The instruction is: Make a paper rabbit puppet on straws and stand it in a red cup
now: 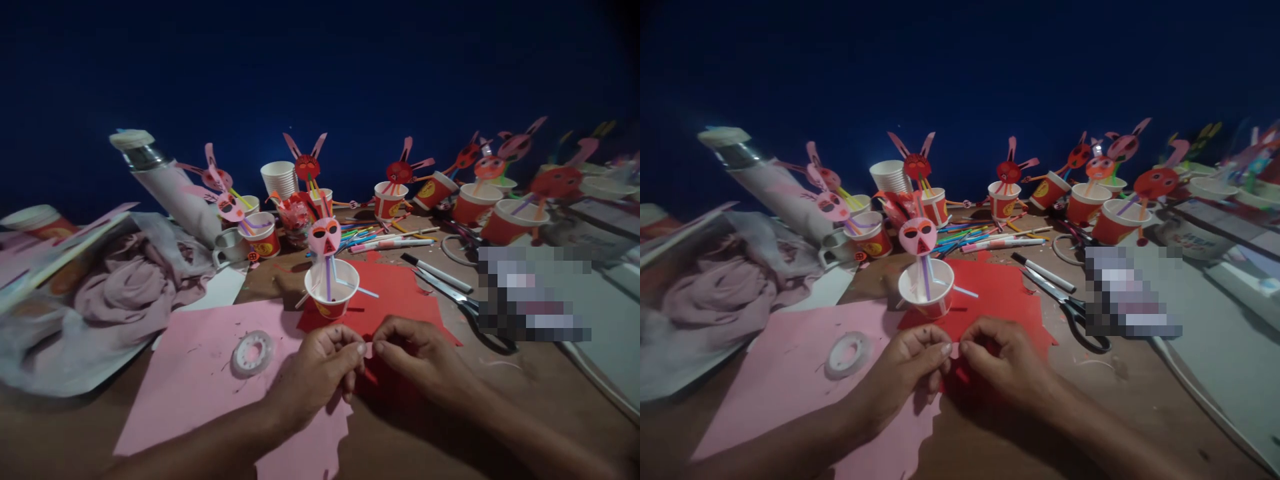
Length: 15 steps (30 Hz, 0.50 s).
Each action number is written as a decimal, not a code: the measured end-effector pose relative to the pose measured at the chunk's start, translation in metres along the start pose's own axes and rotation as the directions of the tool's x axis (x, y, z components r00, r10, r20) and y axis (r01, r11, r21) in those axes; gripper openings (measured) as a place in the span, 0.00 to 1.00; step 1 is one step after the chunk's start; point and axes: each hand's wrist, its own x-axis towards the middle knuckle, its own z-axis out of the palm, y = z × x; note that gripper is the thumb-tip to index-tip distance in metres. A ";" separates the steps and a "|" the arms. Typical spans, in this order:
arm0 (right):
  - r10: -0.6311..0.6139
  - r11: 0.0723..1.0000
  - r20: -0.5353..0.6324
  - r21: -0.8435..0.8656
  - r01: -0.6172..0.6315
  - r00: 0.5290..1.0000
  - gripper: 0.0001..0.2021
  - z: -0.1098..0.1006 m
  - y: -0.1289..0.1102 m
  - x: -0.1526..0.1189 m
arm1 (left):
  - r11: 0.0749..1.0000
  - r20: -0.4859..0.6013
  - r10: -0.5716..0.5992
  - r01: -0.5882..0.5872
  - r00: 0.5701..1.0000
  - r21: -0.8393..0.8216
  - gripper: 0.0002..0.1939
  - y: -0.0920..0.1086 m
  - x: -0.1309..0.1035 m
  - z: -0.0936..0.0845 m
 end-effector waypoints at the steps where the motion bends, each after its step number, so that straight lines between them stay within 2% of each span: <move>1: -0.017 0.999 -0.015 -0.029 0.016 1.000 0.07 -0.001 -0.001 0.000 | 1.000 0.001 0.006 -0.006 1.000 0.015 0.08 0.002 0.000 0.000; 3: -0.038 0.996 -0.050 -0.087 0.034 0.998 0.08 -0.005 -0.002 0.000 | 0.999 0.004 0.014 -0.014 1.000 0.049 0.05 0.006 -0.001 0.000; 5: -0.047 0.990 -0.095 -0.135 0.033 0.994 0.09 -0.009 -0.003 0.001 | 0.994 0.013 0.035 -0.036 0.999 0.103 0.08 0.009 -0.002 -0.001; 10: -0.083 0.986 -0.232 -0.159 0.047 0.969 0.09 -0.017 -0.001 0.005 | 0.912 0.001 0.210 -0.196 0.978 0.360 0.13 0.003 -0.003 -0.009; 13: -0.154 0.976 -0.260 -0.193 0.105 0.953 0.08 -0.017 0.001 0.006 | 0.765 0.064 0.357 -0.331 0.932 0.553 0.14 -0.001 -0.002 -0.013; 15: -0.249 0.950 -0.245 -0.250 0.187 0.937 0.07 -0.016 0.003 0.005 | 0.567 0.176 0.497 -0.472 0.849 0.675 0.14 -0.002 -0.002 -0.014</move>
